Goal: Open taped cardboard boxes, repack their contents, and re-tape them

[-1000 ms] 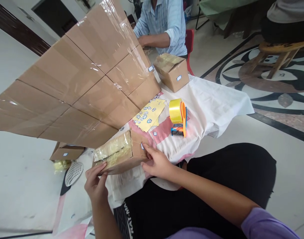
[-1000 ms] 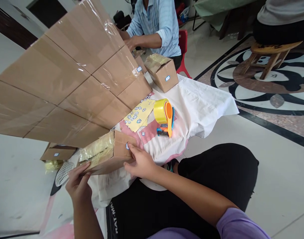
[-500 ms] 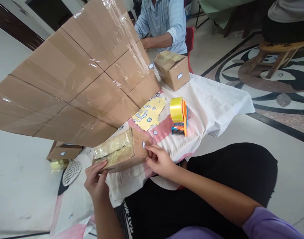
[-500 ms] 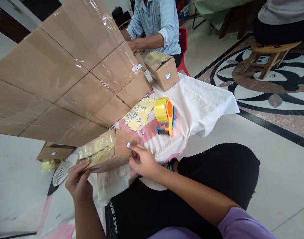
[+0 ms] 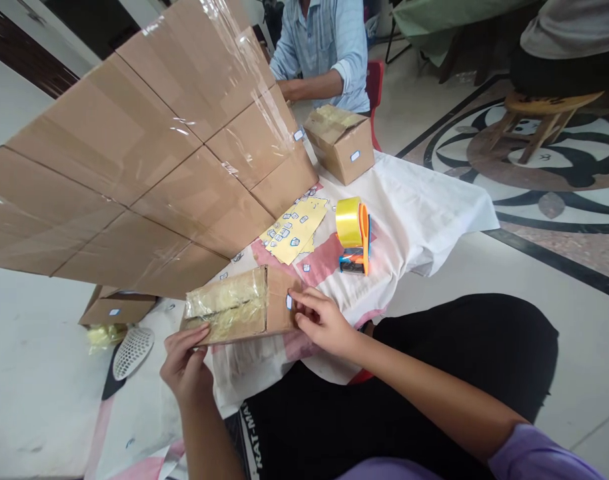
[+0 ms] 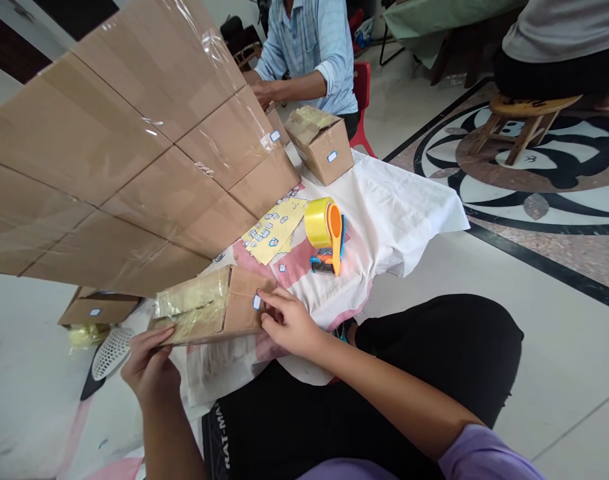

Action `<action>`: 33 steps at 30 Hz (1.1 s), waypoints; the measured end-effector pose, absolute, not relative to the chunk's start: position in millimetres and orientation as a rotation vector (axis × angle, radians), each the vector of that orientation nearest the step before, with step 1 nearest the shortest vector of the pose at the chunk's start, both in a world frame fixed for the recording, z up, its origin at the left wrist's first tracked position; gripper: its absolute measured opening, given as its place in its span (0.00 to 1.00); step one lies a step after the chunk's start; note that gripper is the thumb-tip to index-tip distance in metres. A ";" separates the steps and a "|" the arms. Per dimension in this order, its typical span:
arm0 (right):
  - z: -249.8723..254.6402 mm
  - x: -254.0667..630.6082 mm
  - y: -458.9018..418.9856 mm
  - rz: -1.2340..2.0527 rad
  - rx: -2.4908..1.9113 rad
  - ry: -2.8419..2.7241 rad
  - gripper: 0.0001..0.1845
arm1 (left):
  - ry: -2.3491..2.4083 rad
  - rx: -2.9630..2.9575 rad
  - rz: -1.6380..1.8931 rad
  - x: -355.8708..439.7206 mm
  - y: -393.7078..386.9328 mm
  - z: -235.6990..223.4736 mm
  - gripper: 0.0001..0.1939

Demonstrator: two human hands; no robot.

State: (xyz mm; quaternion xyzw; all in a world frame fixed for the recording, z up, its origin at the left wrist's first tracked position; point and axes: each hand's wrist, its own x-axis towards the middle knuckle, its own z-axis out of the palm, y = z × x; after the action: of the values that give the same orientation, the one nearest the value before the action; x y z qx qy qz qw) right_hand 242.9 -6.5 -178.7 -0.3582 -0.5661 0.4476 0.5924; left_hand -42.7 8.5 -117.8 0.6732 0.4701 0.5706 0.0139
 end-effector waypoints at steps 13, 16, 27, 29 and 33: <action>-143.0 253.9 1.6 1.114 -1.129 -1.777 0.85 | 1.304 1.939 1.897 -40.8 11.5 -123.2 0.04; -145.6 257.0 5.0 1.058 -1.126 -1.744 0.85 | 1.302 1.694 1.988 -35.5 14.7 -130.8 0.11; -99.8 358.9 7.5 0.402 -1.058 -1.056 0.60 | 1.599 1.202 1.441 -25.8 24.2 -190.1 0.29; -83.3 398.6 12.0 0.334 -1.164 -0.915 0.61 | 1.633 1.204 1.374 -26.9 28.8 -194.2 0.25; -91.2 464.7 38.8 0.096 -1.479 -0.765 0.68 | 1.649 1.249 1.345 -28.8 36.3 -200.4 0.23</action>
State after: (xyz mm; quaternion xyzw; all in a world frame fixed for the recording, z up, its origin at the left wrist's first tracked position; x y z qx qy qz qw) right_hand 464.7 38.8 -91.2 -0.6566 -0.3395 0.0427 0.6721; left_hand -28.8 36.3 -200.4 0.4776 0.6306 0.5146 0.3309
